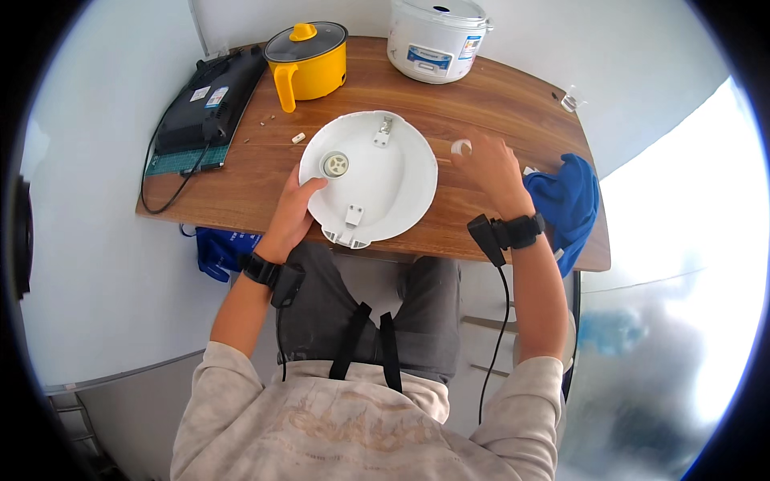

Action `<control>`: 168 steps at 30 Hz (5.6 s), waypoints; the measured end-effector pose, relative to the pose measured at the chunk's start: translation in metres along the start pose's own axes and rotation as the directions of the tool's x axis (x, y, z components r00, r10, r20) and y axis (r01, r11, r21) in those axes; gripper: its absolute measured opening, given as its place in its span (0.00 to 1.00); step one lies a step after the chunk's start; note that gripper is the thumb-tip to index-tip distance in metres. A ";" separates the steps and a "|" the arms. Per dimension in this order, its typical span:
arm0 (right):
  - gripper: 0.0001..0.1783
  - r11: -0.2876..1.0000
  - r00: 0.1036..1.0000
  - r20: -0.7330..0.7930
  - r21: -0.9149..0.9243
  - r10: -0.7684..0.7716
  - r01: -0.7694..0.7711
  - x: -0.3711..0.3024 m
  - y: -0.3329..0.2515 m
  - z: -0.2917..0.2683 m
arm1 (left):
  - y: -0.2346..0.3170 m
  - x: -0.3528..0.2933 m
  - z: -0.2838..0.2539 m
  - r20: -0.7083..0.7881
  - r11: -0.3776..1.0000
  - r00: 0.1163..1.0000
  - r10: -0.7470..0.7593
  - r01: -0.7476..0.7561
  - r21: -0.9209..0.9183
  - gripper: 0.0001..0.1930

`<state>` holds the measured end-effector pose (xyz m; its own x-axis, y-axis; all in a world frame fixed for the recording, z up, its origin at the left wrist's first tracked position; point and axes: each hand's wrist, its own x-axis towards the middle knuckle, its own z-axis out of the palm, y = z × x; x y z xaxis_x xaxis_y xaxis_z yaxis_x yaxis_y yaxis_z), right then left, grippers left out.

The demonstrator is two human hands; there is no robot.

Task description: The person disassembles a yellow electric kettle and a white rice cooker using a screwdriver. They remove screws from the kettle base, separate the lid, and then proceed to unscrew and separate parts of the rice cooker lid.

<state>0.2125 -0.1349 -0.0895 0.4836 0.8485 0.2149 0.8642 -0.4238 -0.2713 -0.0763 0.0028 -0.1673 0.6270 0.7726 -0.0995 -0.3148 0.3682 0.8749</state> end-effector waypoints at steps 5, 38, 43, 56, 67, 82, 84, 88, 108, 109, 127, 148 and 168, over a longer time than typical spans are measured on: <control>0.23 0.999 0.998 0.057 0.047 0.014 -0.016 0.000 0.024 0.024 | 0.002 -0.002 -0.001 -0.010 1.000 1.000 0.000 0.000 0.015 0.27; 0.20 0.883 0.981 0.180 0.446 0.067 -0.142 -0.062 -0.010 -0.009 | 0.008 -0.037 0.043 0.194 0.999 0.980 0.035 -0.040 0.018 0.35; 0.20 0.858 0.956 0.262 0.452 0.135 -0.245 -0.066 -0.001 -0.020 | -0.005 -0.030 0.041 0.313 0.985 0.935 -0.169 0.165 0.040 0.39; 0.23 0.963 0.974 -0.224 0.268 0.039 0.023 -0.079 0.001 -0.044 | 0.001 -0.013 0.038 0.295 0.926 0.890 -0.347 0.375 -0.042 0.32; 0.10 0.862 0.986 -0.161 0.504 0.043 0.044 -0.136 -0.025 -0.122 | 0.000 -0.020 0.040 0.353 0.971 0.907 -0.231 0.238 0.023 0.36; 0.21 0.558 0.935 -0.044 0.812 0.352 -0.171 -0.163 0.032 -0.076 | -0.013 -0.022 0.033 0.219 0.988 0.964 -0.148 0.133 0.082 0.30; 0.20 0.391 0.934 0.162 0.875 0.318 -0.285 -0.176 0.041 -0.053 | -0.017 -0.021 0.033 0.222 0.991 0.967 -0.124 0.109 0.081 0.30; 0.14 0.033 0.879 0.415 0.900 0.234 -0.434 -0.193 0.037 -0.031 | -0.016 -0.023 0.037 0.173 0.990 0.976 -0.133 0.122 0.074 0.30; 0.15 0.788 0.981 0.108 0.584 0.158 -0.192 -0.206 -0.013 -0.004 | -0.025 -0.024 0.034 0.136 0.990 0.991 -0.011 -0.008 0.141 0.28; 0.15 0.807 0.985 0.089 0.564 0.151 -0.175 -0.205 -0.015 -0.006 | -0.025 -0.024 0.034 0.128 0.990 0.992 -0.008 -0.010 0.140 0.28; 0.14 0.920 0.999 -0.022 0.390 -0.029 0.035 -0.185 -0.022 -0.029 | -0.027 -0.022 0.031 0.133 0.988 0.991 -0.007 -0.014 0.154 0.28; 0.11 0.748 0.739 0.302 -0.111 -0.602 0.655 -0.064 -0.080 -0.108 | -0.030 -0.017 0.047 0.012 0.996 1.000 -0.023 0.023 -0.085 0.26; 0.17 0.919 0.925 0.189 -0.164 -0.328 0.359 -0.147 -0.071 -0.073 | -0.036 -0.024 0.053 -0.105 0.987 0.982 0.158 -0.156 0.027 0.20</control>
<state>0.0907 -0.2528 -0.0330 0.1375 0.9843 0.1111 0.9905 -0.1363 -0.0179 -0.0423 -0.0568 -0.1716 0.4908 0.8712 -0.0095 -0.3897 0.2292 0.8920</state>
